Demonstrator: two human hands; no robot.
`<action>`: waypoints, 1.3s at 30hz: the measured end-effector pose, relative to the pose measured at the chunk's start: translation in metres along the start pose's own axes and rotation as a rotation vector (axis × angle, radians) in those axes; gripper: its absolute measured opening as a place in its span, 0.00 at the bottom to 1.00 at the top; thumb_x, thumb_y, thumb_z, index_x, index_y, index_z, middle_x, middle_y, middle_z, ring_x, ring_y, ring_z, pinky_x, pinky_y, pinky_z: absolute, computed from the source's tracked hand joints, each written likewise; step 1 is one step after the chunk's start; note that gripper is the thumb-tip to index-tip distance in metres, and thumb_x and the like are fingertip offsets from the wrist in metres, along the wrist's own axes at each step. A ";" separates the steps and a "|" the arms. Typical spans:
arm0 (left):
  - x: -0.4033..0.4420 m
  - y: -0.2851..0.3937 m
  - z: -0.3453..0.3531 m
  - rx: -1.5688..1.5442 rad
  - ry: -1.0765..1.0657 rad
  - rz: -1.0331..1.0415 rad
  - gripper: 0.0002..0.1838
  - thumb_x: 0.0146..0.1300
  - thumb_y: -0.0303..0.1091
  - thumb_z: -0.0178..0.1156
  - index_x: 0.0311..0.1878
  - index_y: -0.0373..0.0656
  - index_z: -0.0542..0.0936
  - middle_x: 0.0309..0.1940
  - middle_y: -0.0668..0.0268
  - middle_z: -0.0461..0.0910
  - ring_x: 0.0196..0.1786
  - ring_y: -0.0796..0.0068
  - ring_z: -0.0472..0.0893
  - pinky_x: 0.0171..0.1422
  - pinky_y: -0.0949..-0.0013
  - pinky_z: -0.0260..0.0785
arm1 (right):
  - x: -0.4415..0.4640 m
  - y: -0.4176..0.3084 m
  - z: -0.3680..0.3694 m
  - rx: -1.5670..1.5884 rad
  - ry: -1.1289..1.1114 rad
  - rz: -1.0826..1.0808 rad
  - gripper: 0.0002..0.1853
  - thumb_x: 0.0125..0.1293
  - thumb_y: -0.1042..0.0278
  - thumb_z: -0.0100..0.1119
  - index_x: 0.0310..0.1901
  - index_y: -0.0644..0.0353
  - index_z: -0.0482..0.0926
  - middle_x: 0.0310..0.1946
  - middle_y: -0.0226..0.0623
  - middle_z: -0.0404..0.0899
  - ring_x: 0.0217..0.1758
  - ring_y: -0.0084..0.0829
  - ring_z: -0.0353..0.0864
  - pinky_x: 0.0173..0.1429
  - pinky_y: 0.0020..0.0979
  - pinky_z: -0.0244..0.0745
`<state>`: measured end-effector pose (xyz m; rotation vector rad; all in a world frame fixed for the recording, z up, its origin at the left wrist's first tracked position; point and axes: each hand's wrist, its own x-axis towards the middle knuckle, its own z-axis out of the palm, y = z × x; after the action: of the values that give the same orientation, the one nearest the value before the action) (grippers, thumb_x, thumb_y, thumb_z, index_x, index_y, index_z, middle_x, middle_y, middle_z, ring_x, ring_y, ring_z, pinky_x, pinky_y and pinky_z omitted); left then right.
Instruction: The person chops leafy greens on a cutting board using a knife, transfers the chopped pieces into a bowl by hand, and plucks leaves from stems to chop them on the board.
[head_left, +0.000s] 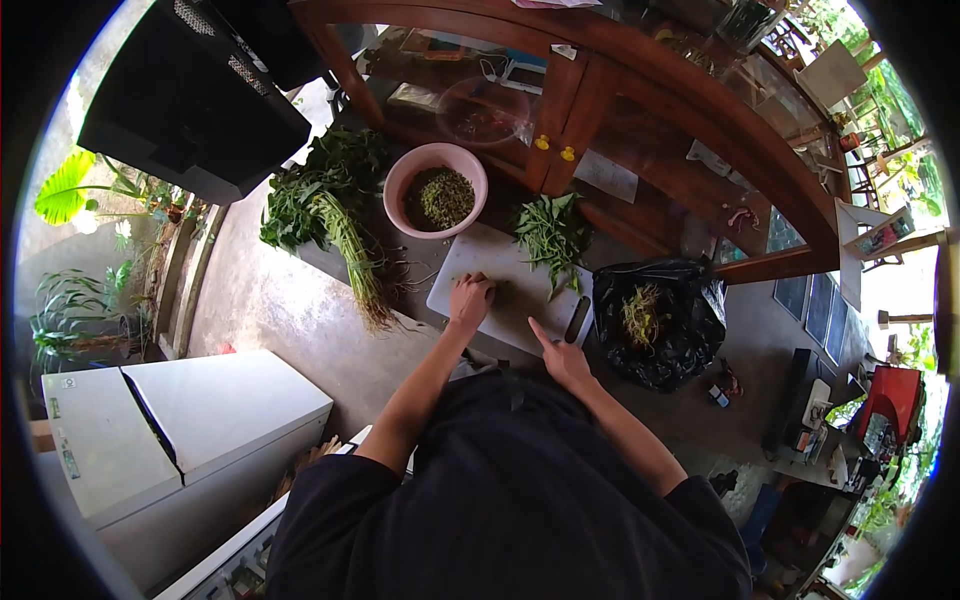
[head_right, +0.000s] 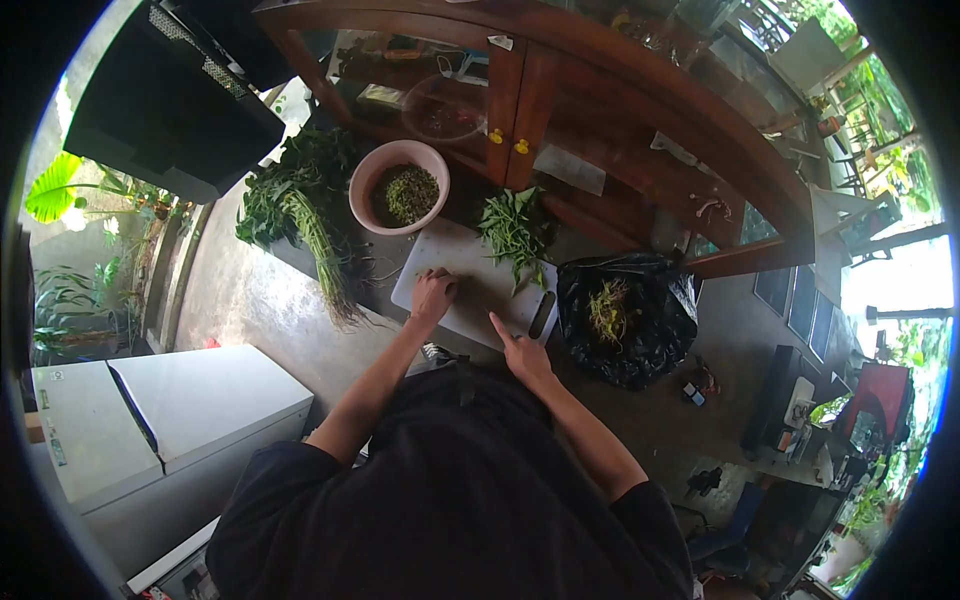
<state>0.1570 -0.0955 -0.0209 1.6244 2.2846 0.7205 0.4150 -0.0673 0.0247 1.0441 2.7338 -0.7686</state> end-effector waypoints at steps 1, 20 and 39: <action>0.001 0.000 -0.001 0.003 0.002 0.002 0.07 0.56 0.32 0.64 0.38 0.49 0.87 0.42 0.68 0.83 0.50 0.61 0.79 0.55 0.59 0.70 | 0.004 -0.003 0.000 -0.003 -0.019 0.023 0.45 0.65 0.71 0.52 0.78 0.29 0.40 0.28 0.56 0.82 0.31 0.59 0.83 0.38 0.57 0.78; 0.009 0.005 -0.002 0.004 -0.039 -0.154 0.09 0.54 0.31 0.62 0.36 0.50 0.90 0.39 0.63 0.86 0.49 0.56 0.80 0.57 0.57 0.71 | -0.008 -0.018 -0.029 -0.030 -0.003 -0.009 0.44 0.63 0.72 0.52 0.78 0.33 0.45 0.23 0.53 0.81 0.27 0.56 0.83 0.34 0.54 0.79; 0.000 0.007 -0.002 0.060 0.004 -0.100 0.08 0.56 0.33 0.64 0.38 0.50 0.88 0.43 0.68 0.85 0.52 0.61 0.78 0.56 0.58 0.68 | -0.001 0.005 0.007 0.055 0.023 -0.040 0.47 0.62 0.72 0.55 0.78 0.31 0.43 0.24 0.54 0.80 0.28 0.57 0.82 0.36 0.56 0.78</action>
<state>0.1614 -0.0949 -0.0156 1.5220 2.3926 0.6387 0.4187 -0.0685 0.0174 1.0186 2.7758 -0.8475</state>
